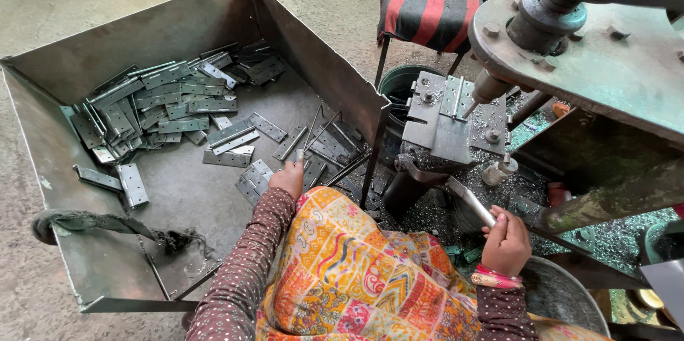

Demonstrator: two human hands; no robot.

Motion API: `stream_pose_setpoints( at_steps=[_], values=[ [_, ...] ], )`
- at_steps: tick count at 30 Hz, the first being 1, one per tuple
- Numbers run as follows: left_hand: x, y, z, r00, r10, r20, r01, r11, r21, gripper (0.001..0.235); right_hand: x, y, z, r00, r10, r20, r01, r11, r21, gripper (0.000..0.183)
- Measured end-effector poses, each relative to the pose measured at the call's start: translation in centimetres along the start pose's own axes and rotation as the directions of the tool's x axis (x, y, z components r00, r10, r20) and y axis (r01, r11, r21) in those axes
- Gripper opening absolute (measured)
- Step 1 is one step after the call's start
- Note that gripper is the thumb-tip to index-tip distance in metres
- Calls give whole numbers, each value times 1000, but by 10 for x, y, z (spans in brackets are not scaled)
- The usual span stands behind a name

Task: The person positions metal plates on a machine press, pulls a hand lever to punch holes, and places the finished plates into a metal bin.

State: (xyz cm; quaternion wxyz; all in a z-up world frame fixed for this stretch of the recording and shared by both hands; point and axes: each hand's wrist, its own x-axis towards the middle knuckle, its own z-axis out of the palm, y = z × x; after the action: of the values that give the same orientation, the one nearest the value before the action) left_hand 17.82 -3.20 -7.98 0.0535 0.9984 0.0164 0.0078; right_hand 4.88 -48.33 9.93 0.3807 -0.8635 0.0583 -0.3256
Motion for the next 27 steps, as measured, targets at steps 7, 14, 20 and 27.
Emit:
stream_pose_setpoints(
  at_steps=[7, 14, 20, 27],
  values=[
    [-2, -3, -7, 1000, 7, -14, -7, 1000, 12, 27, 1, -5, 0, 1000, 12, 4, -12, 1000, 13, 23],
    [-77, -61, -18, 999, 1, -50, 4, 995, 102, 42, 1, -10, -5, 1000, -2, 30, 2, 1000, 7, 23],
    [-177, -114, -42, 993, -61, 105, 36, 975, 221, 54, 1, -4, -5, 999, -26, 48, 28, 999, -38, 23],
    [-262, -130, -87, 961, -274, 34, 257, 932, 257, 55, 2, -2, -3, 997, -76, 24, 77, 996, -39, 23]
  ],
)
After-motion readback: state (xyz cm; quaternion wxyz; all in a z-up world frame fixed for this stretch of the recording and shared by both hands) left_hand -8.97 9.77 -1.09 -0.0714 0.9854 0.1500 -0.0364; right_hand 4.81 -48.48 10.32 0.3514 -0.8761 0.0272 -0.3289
